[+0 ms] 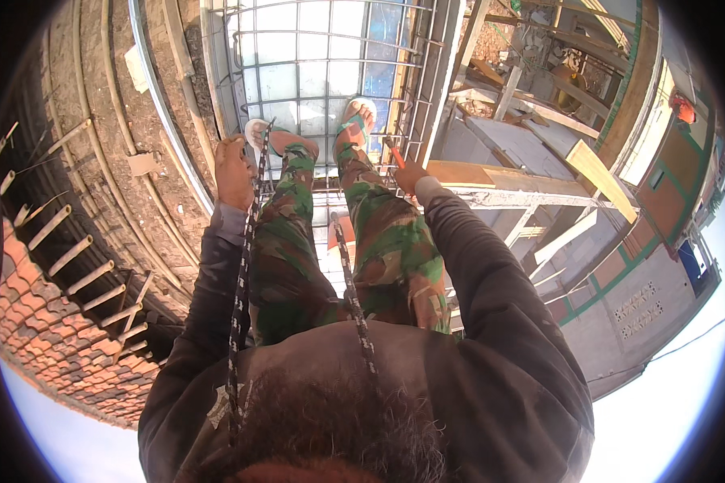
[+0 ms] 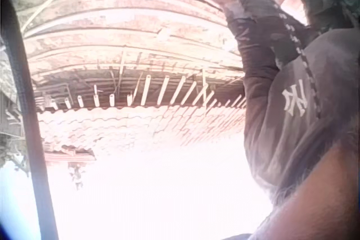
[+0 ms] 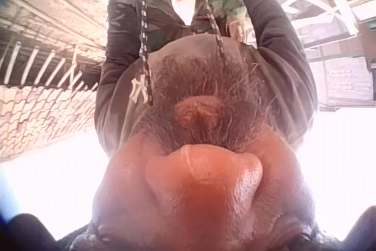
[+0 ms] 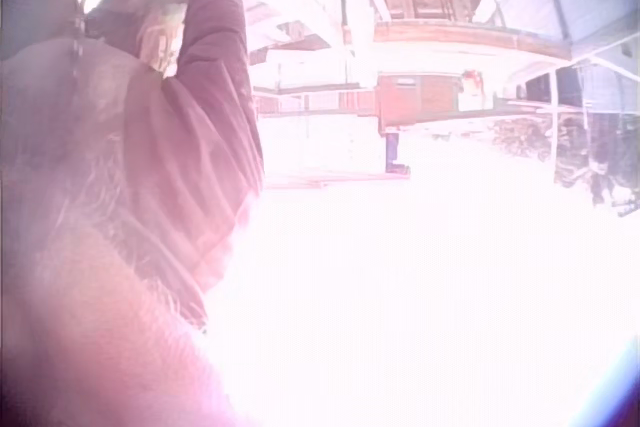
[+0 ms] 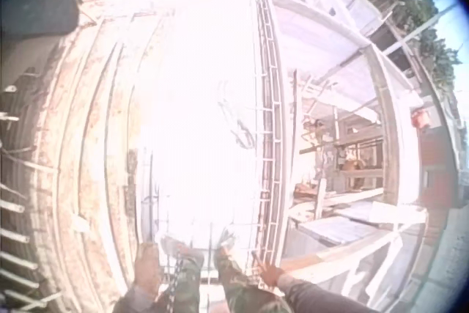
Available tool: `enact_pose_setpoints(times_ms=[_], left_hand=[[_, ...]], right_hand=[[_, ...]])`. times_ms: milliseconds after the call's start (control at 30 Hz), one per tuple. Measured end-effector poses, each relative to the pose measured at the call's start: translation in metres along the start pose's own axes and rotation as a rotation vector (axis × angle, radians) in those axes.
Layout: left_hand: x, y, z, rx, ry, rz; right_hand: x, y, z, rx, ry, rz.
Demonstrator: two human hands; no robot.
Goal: The person ties intersections of a metal wire mesh together using thin wire and a pair of pliers on a construction site.
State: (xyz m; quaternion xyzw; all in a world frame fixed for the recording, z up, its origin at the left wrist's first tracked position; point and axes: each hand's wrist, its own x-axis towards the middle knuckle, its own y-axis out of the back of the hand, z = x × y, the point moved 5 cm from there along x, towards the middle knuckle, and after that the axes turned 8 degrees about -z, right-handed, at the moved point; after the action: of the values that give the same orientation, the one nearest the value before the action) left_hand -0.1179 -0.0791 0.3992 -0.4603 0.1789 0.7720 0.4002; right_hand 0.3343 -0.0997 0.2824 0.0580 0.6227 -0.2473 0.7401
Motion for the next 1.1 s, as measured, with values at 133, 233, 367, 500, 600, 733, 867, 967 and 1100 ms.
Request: enact_pose_setpoints(times_ms=[133, 233, 367, 500, 600, 733, 867, 967, 1100], left_hand=[[0.034, -0.111, -0.002, 0.499, -0.272, -0.121], [0.073, -0.165, -0.041, 0.468, -0.111, -0.192], [0.120, -0.206, -0.083, 0.771, -0.441, -0.200], [0.173, -0.209, -0.129, 0.668, -0.427, -0.245], [0.217, -0.204, -0.154, 0.611, -0.300, -0.328], [0.276, -0.203, -0.162, 0.711, -0.232, -0.357], [0.318, -0.230, -0.144, 0.718, -0.303, -0.554], [0.343, -0.250, -0.124, 0.718, -0.305, -0.528], [0.349, -0.281, -0.094, 0.958, -0.771, -0.583]], right_hand=[[0.028, -0.005, -0.001, -0.207, 0.301, 0.273], [0.029, 0.004, -0.012, -0.219, 0.328, 0.387], [0.028, 0.025, -0.046, -0.295, 0.547, 0.533], [0.060, 0.038, -0.087, -0.367, 0.800, 0.671], [0.102, 0.045, -0.110, -0.315, 0.893, 0.715], [0.146, 0.062, -0.125, -0.121, 0.860, 0.524], [0.148, 0.083, -0.120, 0.451, 0.861, -0.092], [0.127, 0.107, -0.118, 0.614, 0.938, -0.305], [0.108, 0.141, -0.118, 0.534, 0.996, -0.264]])
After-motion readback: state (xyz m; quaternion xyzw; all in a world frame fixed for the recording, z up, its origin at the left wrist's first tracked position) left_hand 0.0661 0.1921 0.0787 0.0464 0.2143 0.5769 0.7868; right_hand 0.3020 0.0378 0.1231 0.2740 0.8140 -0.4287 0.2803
